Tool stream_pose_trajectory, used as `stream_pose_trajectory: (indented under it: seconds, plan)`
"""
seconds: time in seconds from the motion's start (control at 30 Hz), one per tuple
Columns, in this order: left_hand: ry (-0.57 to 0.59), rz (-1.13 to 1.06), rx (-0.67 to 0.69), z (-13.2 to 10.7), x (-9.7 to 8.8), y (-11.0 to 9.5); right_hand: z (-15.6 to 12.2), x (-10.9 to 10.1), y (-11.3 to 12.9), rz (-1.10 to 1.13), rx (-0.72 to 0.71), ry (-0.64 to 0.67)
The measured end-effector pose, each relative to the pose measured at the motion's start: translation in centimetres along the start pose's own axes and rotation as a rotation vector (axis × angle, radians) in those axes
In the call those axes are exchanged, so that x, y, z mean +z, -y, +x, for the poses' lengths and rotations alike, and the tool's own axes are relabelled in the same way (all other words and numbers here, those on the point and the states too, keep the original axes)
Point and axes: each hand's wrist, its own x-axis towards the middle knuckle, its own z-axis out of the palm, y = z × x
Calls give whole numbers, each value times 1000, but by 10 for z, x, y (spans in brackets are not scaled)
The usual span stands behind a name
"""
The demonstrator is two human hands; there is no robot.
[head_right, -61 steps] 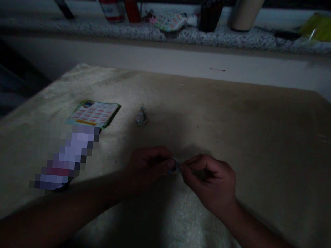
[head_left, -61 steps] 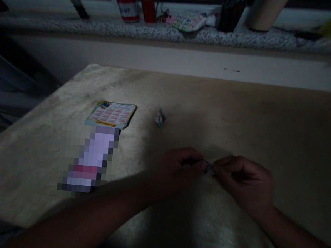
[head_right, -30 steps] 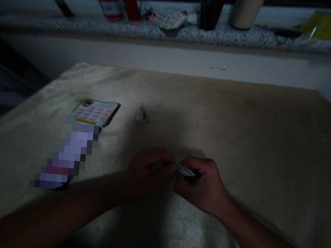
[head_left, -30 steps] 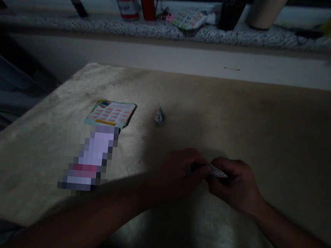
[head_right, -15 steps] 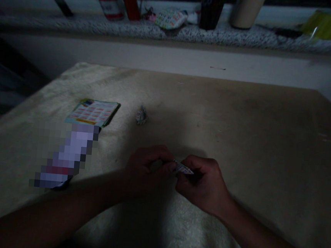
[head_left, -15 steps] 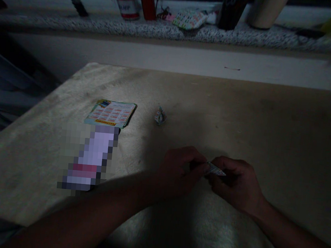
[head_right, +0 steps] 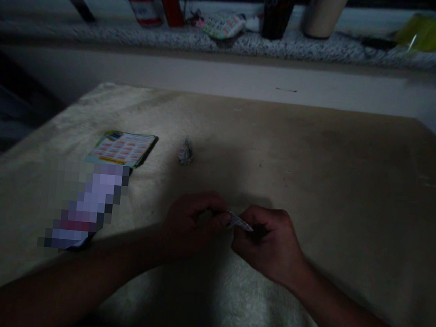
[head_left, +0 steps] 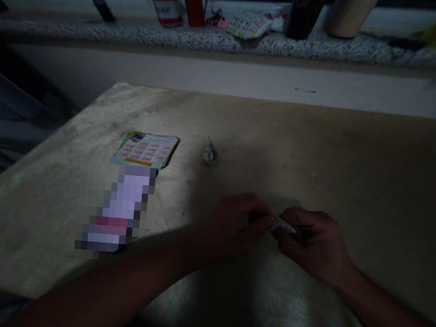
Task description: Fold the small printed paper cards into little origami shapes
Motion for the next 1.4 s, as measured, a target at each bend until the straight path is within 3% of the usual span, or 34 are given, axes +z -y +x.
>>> stream_pose_trajectory:
  seconds: [0.3, 0.9, 1.0, 1.17, 1.27, 1.4]
  plan:
    - [7, -38, -56, 2, -2, 0, 1, -3, 2, -57, -15, -20]
    - [-1, -293, -338, 3, -3, 1, -2, -11, -8, 5, -7, 64]
    - [-17, -436, -426, 4, -3, 4, -2, -12, -11, -14, -129, 20]
    - [-21, -650, -634, 7, -1, 7, 2, -15, -6, -270, -511, -83]
    - [43, -773, -722, 7, 0, 7, 6, -15, -2, -346, -716, -67]
    - [134, -892, -868, 6, -3, 2, 6, -16, -2, -394, -846, -31]
